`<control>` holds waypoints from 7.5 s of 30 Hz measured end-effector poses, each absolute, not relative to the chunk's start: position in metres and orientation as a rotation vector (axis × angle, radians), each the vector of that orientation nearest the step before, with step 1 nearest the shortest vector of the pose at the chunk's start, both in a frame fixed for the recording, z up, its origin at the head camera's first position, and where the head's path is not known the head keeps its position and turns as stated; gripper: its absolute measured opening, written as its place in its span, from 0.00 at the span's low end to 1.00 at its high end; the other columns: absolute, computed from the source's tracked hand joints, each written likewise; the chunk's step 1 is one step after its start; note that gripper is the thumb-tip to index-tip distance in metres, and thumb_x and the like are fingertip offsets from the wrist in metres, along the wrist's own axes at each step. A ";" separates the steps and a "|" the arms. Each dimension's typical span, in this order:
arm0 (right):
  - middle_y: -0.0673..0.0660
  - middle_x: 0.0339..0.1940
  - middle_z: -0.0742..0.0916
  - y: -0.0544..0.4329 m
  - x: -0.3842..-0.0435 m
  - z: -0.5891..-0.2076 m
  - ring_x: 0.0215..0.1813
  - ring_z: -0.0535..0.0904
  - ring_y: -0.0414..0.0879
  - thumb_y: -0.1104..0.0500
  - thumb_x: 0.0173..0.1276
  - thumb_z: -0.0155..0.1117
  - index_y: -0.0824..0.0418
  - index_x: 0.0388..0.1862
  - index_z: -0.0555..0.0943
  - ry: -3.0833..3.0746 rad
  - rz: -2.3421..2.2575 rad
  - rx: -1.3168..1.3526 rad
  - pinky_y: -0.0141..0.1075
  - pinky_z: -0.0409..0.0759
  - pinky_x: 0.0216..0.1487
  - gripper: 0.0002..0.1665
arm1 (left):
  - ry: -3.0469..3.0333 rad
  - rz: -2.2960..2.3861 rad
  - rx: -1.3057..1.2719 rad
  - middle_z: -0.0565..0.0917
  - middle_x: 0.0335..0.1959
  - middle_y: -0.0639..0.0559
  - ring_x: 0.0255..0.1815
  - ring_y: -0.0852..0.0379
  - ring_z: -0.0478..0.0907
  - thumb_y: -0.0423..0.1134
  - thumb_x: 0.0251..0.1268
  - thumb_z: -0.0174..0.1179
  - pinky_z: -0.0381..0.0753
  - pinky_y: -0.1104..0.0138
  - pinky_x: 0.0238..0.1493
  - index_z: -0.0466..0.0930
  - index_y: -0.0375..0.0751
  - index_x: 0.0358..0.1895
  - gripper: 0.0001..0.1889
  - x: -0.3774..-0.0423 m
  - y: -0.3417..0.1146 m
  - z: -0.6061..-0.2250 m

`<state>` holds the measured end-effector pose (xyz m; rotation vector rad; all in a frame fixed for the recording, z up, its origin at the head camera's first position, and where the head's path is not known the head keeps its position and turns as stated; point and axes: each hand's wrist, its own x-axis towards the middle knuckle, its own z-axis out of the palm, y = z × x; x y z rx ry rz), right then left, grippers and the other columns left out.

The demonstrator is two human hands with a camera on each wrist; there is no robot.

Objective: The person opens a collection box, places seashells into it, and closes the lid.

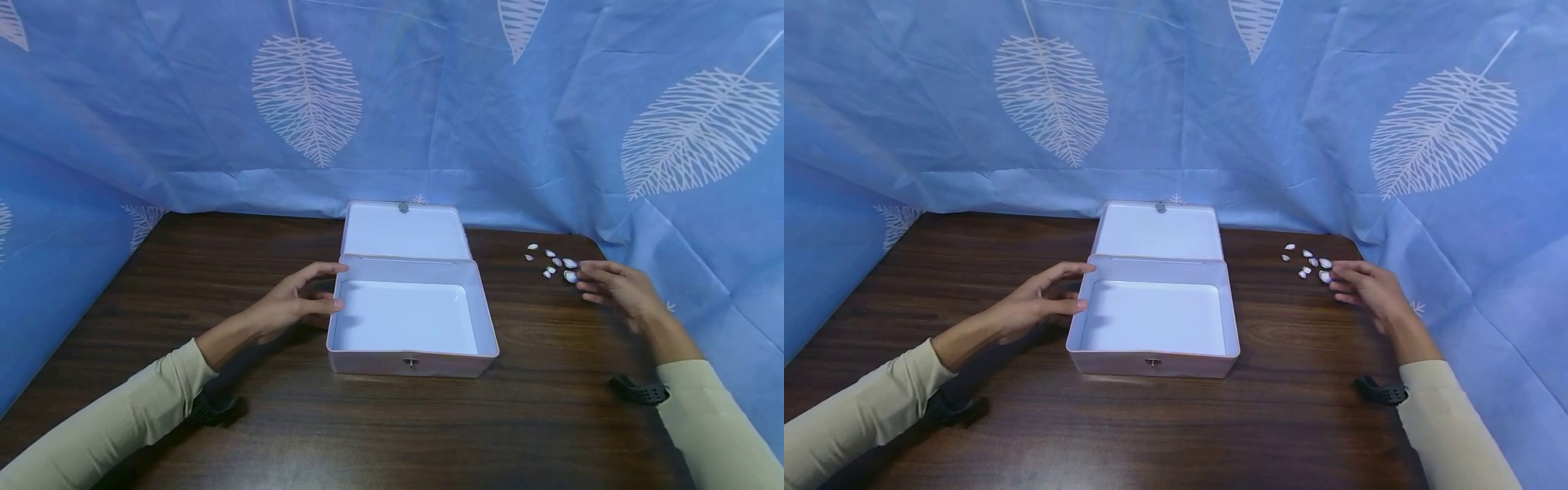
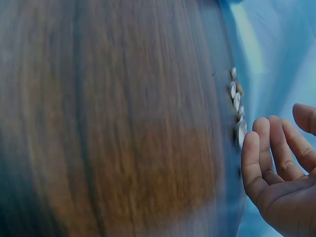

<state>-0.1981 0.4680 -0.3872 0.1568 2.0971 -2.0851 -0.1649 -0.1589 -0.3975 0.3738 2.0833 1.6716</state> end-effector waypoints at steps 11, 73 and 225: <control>0.32 0.39 0.93 0.477 -0.202 -0.393 0.41 0.90 0.30 0.60 0.84 0.71 0.36 0.43 0.92 2.339 -1.799 0.322 0.28 0.91 0.43 0.16 | 2.046 1.683 0.352 0.57 0.91 0.43 0.78 0.34 0.73 0.41 0.79 0.74 0.90 0.48 0.65 0.67 0.55 0.87 0.39 -0.164 -0.158 -0.397; 0.62 0.72 0.82 0.457 -0.208 -0.395 0.38 0.84 0.24 0.41 0.78 0.78 0.71 0.78 0.78 2.770 -1.169 0.409 0.24 0.85 0.44 0.45 | 2.017 1.699 0.320 0.58 0.91 0.42 0.82 0.30 0.72 0.40 0.75 0.77 0.93 0.47 0.61 0.68 0.53 0.87 0.41 -0.167 -0.159 -0.396; 0.41 0.46 0.93 0.289 -0.164 -0.337 0.49 0.91 0.37 0.49 0.77 0.81 0.63 0.64 0.90 2.693 -1.462 -0.261 0.29 0.88 0.53 0.25 | 1.984 1.743 0.313 0.55 0.93 0.41 0.82 0.29 0.71 0.38 0.79 0.73 0.92 0.48 0.63 0.63 0.54 0.89 0.42 -0.165 -0.158 -0.396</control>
